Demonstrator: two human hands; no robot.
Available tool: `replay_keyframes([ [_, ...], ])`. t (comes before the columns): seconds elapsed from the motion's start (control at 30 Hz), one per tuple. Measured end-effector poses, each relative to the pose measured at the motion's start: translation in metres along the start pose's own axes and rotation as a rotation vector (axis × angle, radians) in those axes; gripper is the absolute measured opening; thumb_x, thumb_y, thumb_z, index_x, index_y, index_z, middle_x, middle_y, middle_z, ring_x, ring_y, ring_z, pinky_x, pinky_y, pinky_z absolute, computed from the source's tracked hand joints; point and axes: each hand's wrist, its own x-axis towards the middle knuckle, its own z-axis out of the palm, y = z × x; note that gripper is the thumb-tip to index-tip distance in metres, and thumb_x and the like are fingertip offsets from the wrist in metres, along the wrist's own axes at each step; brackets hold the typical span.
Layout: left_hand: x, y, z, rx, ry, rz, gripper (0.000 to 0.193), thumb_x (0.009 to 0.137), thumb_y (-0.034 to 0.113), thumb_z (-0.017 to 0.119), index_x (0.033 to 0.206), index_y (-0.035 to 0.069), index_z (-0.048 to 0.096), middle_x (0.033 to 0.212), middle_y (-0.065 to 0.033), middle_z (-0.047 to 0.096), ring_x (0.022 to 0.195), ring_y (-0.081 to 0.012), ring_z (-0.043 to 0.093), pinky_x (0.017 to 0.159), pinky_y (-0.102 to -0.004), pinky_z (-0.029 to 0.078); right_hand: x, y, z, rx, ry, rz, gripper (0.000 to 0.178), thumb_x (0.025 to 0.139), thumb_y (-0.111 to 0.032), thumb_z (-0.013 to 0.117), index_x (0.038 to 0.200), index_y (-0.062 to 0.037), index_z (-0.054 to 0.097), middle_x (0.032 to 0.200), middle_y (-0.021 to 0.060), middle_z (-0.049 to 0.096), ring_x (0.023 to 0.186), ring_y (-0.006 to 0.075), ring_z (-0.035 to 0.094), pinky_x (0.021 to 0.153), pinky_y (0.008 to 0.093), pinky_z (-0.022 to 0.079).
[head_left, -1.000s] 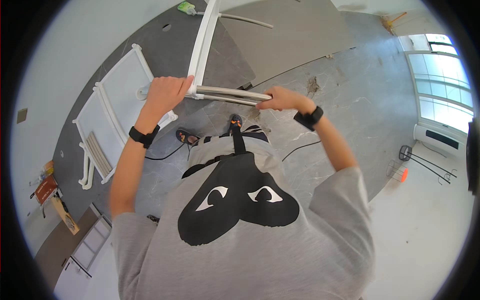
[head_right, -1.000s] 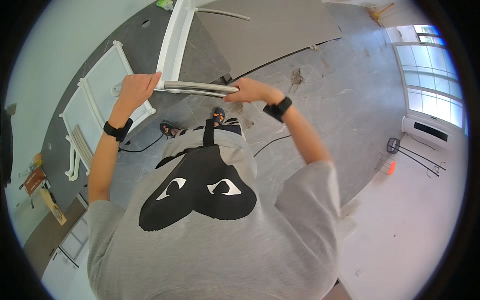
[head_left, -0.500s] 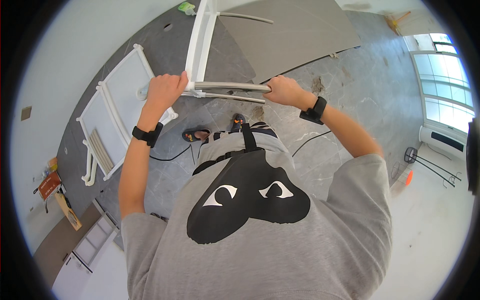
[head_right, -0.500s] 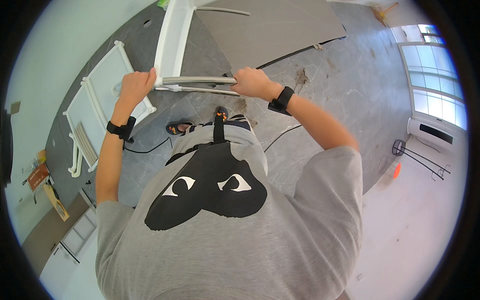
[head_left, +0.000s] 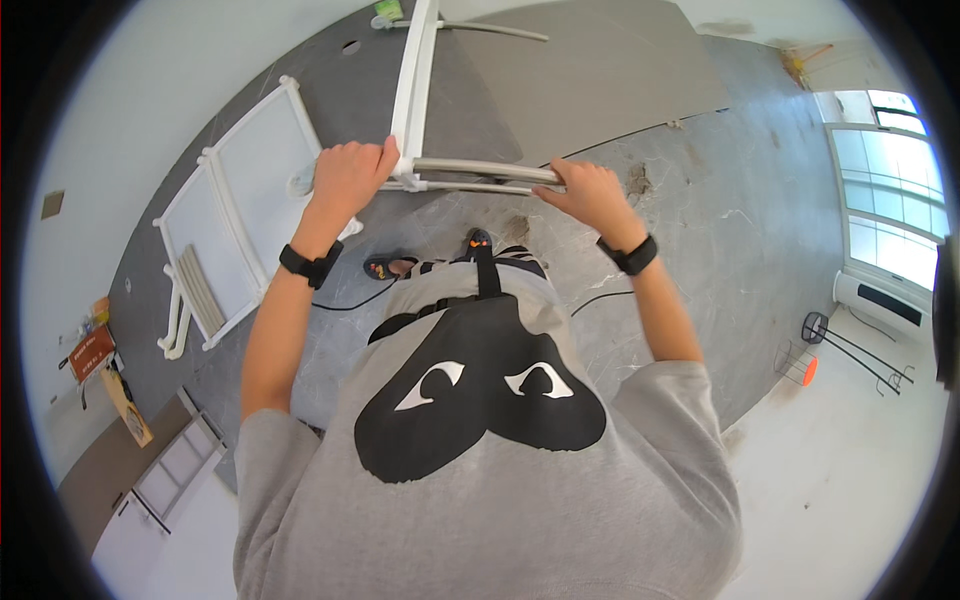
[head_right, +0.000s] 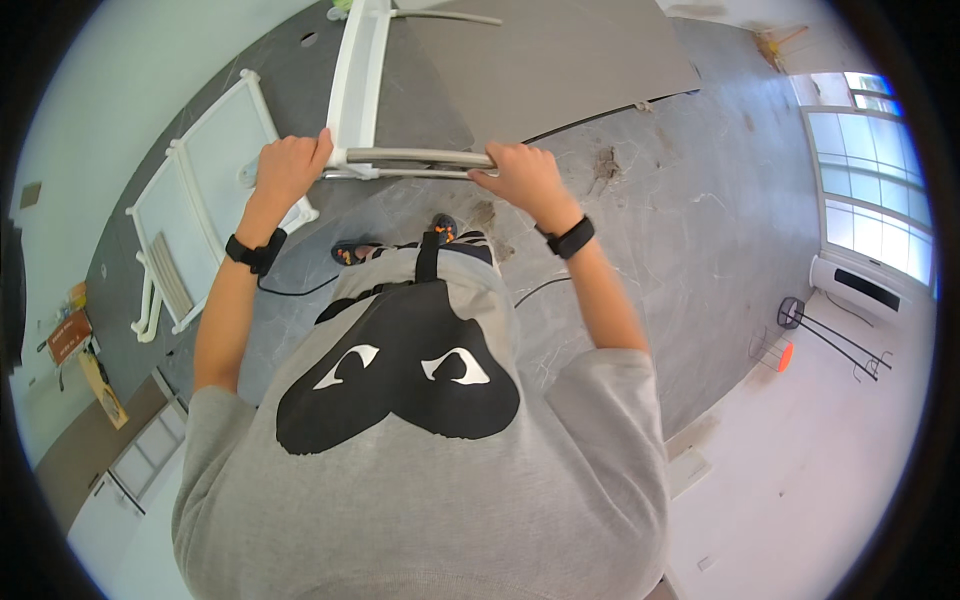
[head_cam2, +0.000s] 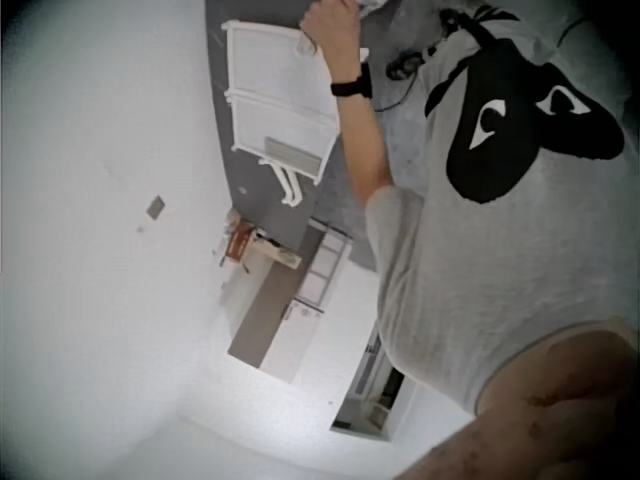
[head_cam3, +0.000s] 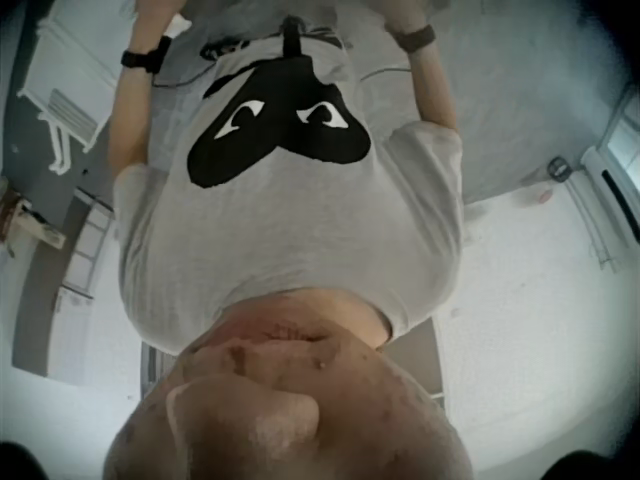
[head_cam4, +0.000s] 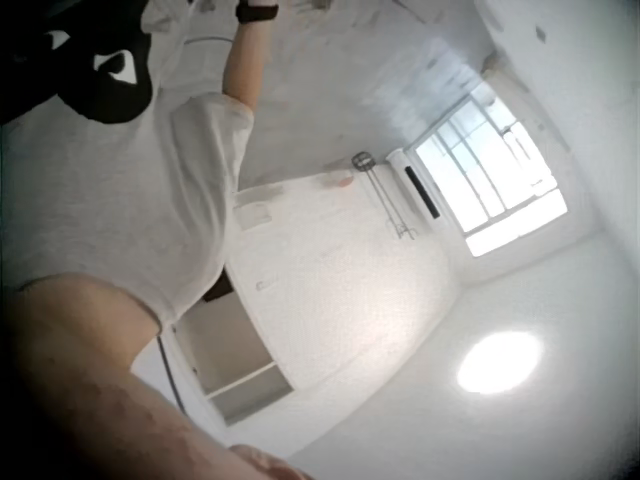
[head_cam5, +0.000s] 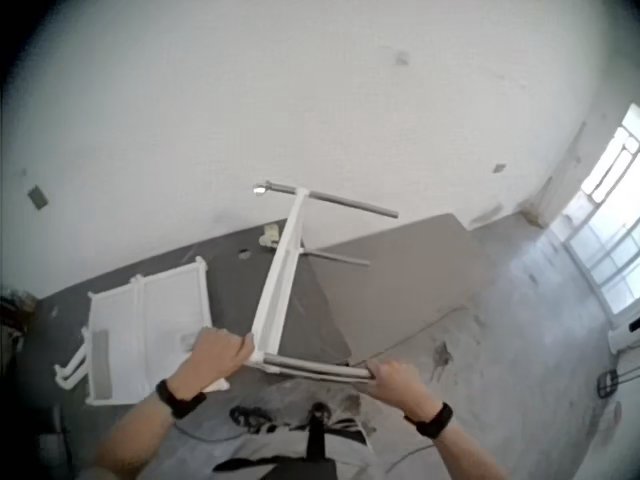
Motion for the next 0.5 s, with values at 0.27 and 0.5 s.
replay_keyframes([
  [0.27, 0.0, 0.001, -0.001, -0.009, -0.028, 0.01, 0.043, 0.096, 0.032, 0.057, 0.061, 0.007, 0.063, 0.053, -0.0132, 0.06, 0.047, -0.0355, 0.061, 0.043, -0.0463, 0.046, 0.069, -0.012, -0.017, 0.748, -0.754, -0.145, 0.051, 0.098, -0.055, 0.057, 0.088, -0.0058, 0.069, 0.071, 0.0053, 0.064, 0.068, 0.0153, 0.06, 0.066, 0.0326, 0.049],
  [0.5, -0.003, 0.005, -0.003, -0.044, -0.105, -0.104, 0.044, 0.1, 0.033, 0.051, 0.069, 0.006, 0.066, 0.056, -0.0154, 0.06, 0.053, -0.0387, 0.062, 0.048, -0.0477, 0.048, 0.051, -0.023, -0.018, 0.528, -0.398, -0.223, 0.052, 0.098, -0.054, 0.057, 0.082, -0.0055, 0.066, 0.064, 0.0051, 0.058, 0.058, 0.0143, 0.053, 0.057, 0.0331, 0.042],
])
